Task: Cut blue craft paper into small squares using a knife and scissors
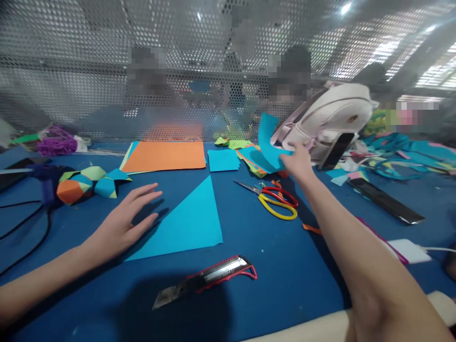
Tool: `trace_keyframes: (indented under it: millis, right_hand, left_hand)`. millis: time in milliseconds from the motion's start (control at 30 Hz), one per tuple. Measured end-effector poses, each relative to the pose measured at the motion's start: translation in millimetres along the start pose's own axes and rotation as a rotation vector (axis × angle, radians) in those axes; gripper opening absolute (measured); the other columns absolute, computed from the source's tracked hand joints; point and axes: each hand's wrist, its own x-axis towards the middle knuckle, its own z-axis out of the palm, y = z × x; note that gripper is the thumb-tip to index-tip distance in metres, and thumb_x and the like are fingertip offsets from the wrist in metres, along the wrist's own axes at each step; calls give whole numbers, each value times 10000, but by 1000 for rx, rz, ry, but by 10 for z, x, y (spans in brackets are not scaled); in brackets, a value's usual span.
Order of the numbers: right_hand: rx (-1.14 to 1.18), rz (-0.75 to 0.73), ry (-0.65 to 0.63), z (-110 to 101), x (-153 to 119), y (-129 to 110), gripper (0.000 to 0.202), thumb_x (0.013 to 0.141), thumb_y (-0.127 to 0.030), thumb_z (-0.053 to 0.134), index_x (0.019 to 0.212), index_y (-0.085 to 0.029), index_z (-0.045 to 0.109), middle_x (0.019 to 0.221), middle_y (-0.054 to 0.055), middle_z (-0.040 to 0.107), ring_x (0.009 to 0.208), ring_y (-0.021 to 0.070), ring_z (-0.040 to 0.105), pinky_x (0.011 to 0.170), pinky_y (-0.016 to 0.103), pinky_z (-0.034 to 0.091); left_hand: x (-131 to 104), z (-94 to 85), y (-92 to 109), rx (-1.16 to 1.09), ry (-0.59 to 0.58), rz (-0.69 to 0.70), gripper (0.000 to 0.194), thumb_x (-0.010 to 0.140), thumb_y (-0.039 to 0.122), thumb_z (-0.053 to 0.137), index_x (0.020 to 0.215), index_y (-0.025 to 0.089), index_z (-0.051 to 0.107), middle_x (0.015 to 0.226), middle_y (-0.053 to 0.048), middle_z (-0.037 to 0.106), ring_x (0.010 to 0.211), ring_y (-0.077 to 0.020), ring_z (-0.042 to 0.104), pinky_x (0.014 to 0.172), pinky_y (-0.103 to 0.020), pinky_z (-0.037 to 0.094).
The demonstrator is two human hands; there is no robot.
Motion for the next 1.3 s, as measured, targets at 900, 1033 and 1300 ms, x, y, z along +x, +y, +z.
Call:
trace_keyframes:
  millis: [900, 1033, 1300]
  right_hand:
    - [10, -455, -463, 245, -687, -1460, 328, 909, -347, 507, 1120, -166, 682, 1162, 130, 693, 1093, 285, 628, 963, 461, 475]
    - [123, -288, -550, 291, -753, -1410, 290, 891, -339, 528, 1071, -192, 701, 1115, 88, 725, 1010, 239, 667, 905, 402, 508]
    - [167, -249, -648, 301, -930, -1509, 279, 893, -334, 523, 1025, -183, 718, 1007, 61, 747, 886, 204, 679, 807, 353, 517]
  left_hand:
    - [-181, 42, 202, 5, -191, 107, 305, 949, 368, 490, 1148, 173, 614, 1348, -157, 585, 1139, -260, 646, 884, -374, 580]
    - [-149, 28, 169, 19, -103, 169, 243, 977, 266, 419, 994, 162, 637, 1198, -140, 677, 1049, -209, 690, 826, -299, 587]
    - [-170, 29, 168, 78, -177, 154, 293, 975, 381, 433, 1026, 182, 642, 1264, -130, 656, 1057, -224, 689, 832, -327, 583]
